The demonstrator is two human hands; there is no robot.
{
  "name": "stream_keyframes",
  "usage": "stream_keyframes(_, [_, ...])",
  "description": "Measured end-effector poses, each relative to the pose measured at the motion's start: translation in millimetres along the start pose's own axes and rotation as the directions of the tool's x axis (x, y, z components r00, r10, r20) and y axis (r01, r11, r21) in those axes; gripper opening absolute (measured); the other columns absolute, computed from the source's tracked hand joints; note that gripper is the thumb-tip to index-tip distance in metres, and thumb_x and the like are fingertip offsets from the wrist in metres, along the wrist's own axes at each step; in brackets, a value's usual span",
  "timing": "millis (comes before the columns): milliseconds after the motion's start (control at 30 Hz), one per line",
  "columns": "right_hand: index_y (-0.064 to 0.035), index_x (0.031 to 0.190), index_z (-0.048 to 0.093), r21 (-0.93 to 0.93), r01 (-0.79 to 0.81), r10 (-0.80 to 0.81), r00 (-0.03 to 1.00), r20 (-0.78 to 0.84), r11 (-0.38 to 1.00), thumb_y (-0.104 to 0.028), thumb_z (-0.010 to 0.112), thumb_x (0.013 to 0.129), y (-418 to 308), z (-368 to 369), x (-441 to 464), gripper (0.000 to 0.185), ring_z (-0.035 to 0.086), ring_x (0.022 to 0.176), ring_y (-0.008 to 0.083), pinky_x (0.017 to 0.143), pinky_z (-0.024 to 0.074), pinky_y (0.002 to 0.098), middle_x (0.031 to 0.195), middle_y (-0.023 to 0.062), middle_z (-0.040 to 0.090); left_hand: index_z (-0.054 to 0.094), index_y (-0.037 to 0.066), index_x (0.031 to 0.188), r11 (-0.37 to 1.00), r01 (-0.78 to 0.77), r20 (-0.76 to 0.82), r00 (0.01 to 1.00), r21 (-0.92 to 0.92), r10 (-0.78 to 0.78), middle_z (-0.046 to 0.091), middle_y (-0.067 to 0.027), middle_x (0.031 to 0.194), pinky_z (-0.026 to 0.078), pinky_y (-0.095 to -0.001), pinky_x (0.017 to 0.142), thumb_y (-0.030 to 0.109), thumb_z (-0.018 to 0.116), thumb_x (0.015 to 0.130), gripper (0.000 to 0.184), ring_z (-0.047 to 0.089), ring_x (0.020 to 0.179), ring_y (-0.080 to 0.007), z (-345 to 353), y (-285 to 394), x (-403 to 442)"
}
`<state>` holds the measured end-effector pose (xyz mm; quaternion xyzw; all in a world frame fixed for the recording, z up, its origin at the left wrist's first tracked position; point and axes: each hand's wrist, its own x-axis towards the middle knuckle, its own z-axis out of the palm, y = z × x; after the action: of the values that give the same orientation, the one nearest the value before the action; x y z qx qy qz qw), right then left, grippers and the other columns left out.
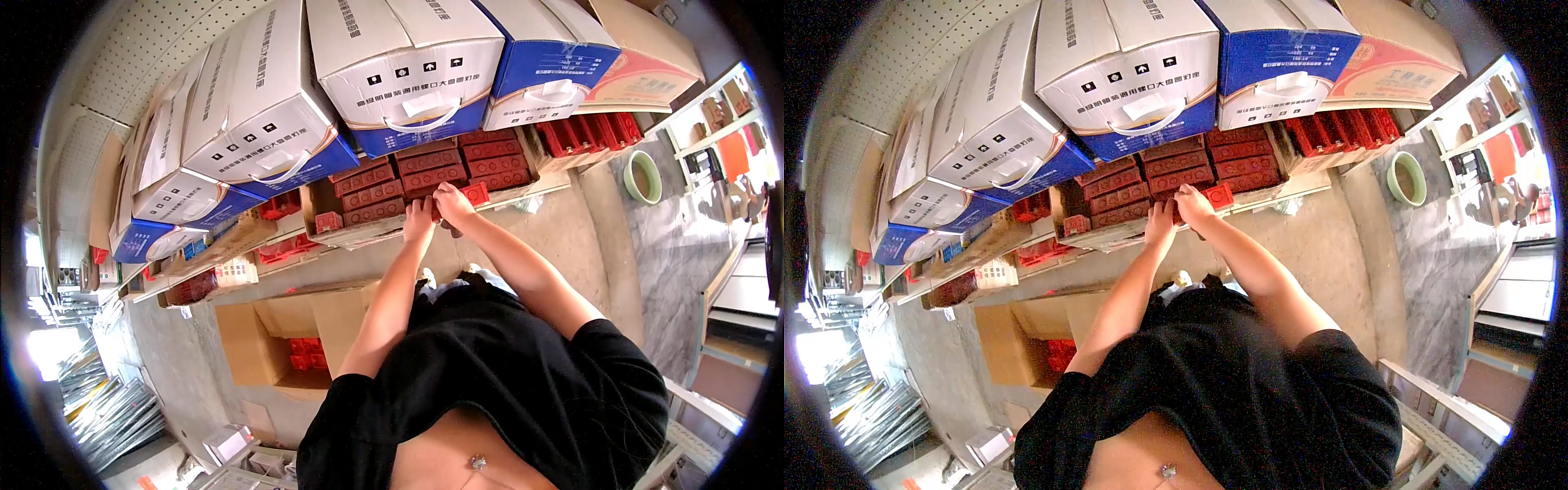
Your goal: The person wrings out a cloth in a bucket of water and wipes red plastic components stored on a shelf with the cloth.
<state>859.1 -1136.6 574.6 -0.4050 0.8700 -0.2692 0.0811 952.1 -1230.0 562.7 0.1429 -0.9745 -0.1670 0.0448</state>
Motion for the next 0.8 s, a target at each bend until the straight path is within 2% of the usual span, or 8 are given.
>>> stream_keyframes(233, [-0.0066,0.083,0.061,0.061,-0.029,0.041,0.976,-0.215,0.998,-0.005,0.056,0.074,15,-17,-14,0.01,0.055,0.083,0.0308,0.074,0.0479,0.0375,0.086,0.0131,0.053,0.038,0.008,0.123,0.995,0.068,0.103,0.993,-0.072,-0.06,0.043,-0.012,0.11,0.047,-0.0388,0.082,0.021,0.074,0.064,0.07,0.045,0.103,-0.0326,-13,5,0])
stream_keyframes(400, [-0.005,0.084,0.061,0.181,-0.09,0.142,0.944,-0.299,0.979,-0.005,0.062,0.071,15,-18,-12,0.013,0.058,0.078,0.0289,0.07,0.0488,0.0362,0.084,0.0122,0.057,0.034,0.001,0.123,0.896,0.17,-0.011,0.981,-0.411,-0.191,0.041,-0.017,0.117,0.041,-0.0407,0.091,0.011,0.072,0.065,0.07,0.04,0.11,-0.0368,-13,-1,-5])
stream_keyframes(433, [-0.0049,0.085,0.061,0.256,-0.125,0.2,0.935,-0.293,0.959,-0.006,0.063,0.071,13,-22,-14,0.013,0.058,0.078,0.0274,0.07,0.0489,0.0351,0.084,0.0118,0.058,0.034,0.0,0.123,0.858,0.192,-0.025,0.972,-0.477,-0.232,0.04,-0.0181,0.118,0.039,-0.041,0.092,0.009,0.071,0.065,0.069,0.039,0.111,-0.0376,-12,-2,-5])
stream_keyframes(500, [-0.0048,0.085,0.061,0.4,-0.192,0.315,0.91,-0.269,0.896,-0.008,0.065,0.072,11,-32,-18,0.014,0.06,0.078,0.0245,0.07,0.049,0.033,0.082,0.0111,0.061,0.034,0.0,0.122,0.885,0.161,-0.039,0.98,-0.437,-0.198,0.042,-0.0198,0.116,0.04,-0.0415,0.091,0.005,0.069,0.065,0.067,0.039,0.111,-0.0387,-9,-6,-4])
stream_keyframes(567, [-0.0054,0.094,0.061,0.54,-0.272,0.451,0.862,-0.231,0.796,-0.011,0.067,0.072,24,-24,-23,0.023,0.061,0.076,0.0168,0.069,0.0475,0.0279,0.08,0.0072,0.064,0.035,0.0,0.121,0.881,0.155,-0.047,0.979,-0.447,-0.196,0.043,-0.0213,0.114,0.04,-0.042,0.09,0.003,0.068,0.065,0.065,0.041,0.11,-0.0396,-5,-8,-4])
stream_keyframes(633, [-0.0035,0.095,0.06,0.559,-0.297,0.492,0.838,-0.236,0.774,-0.013,0.066,0.075,28,-26,-29,0.023,0.061,0.076,0.0156,0.069,0.0463,0.0265,0.08,0.007,0.063,0.037,-0.001,0.119,0.846,0.171,-0.052,0.972,-0.504,-0.228,0.045,-0.0228,0.113,0.041,-0.0425,0.089,0.002,0.067,0.064,0.063,0.044,0.107,-0.0405,-6,-7,-5])
stream_keyframes(733, [-0.0016,0.093,0.059,0.737,-0.306,0.577,0.805,-0.138,0.603,-0.013,0.063,0.078,30,-24,-30,0.019,0.06,0.077,0.0162,0.069,0.0455,0.0265,0.082,0.0076,0.062,0.038,0.002,0.121,0.834,0.213,-0.05,0.96,-0.508,-0.275,0.045,-0.0197,0.116,0.043,-0.0399,0.088,0.007,0.072,0.066,0.065,0.047,0.108,-0.0358,-4,-4,-4])
stream_keyframes(800, [-0.0011,0.092,0.059,0.665,-0.294,0.505,0.851,-0.146,0.687,-0.012,0.062,0.078,25,-26,-30,0.017,0.06,0.076,0.0164,0.069,0.0453,0.0266,0.082,0.0077,0.062,0.041,0.003,0.118,0.821,0.195,-0.103,0.95,-0.537,-0.293,0.048,-0.0196,0.113,0.044,-0.0401,0.086,0.006,0.072,0.065,0.061,0.049,0.105,-0.0365,-7,1,-6])
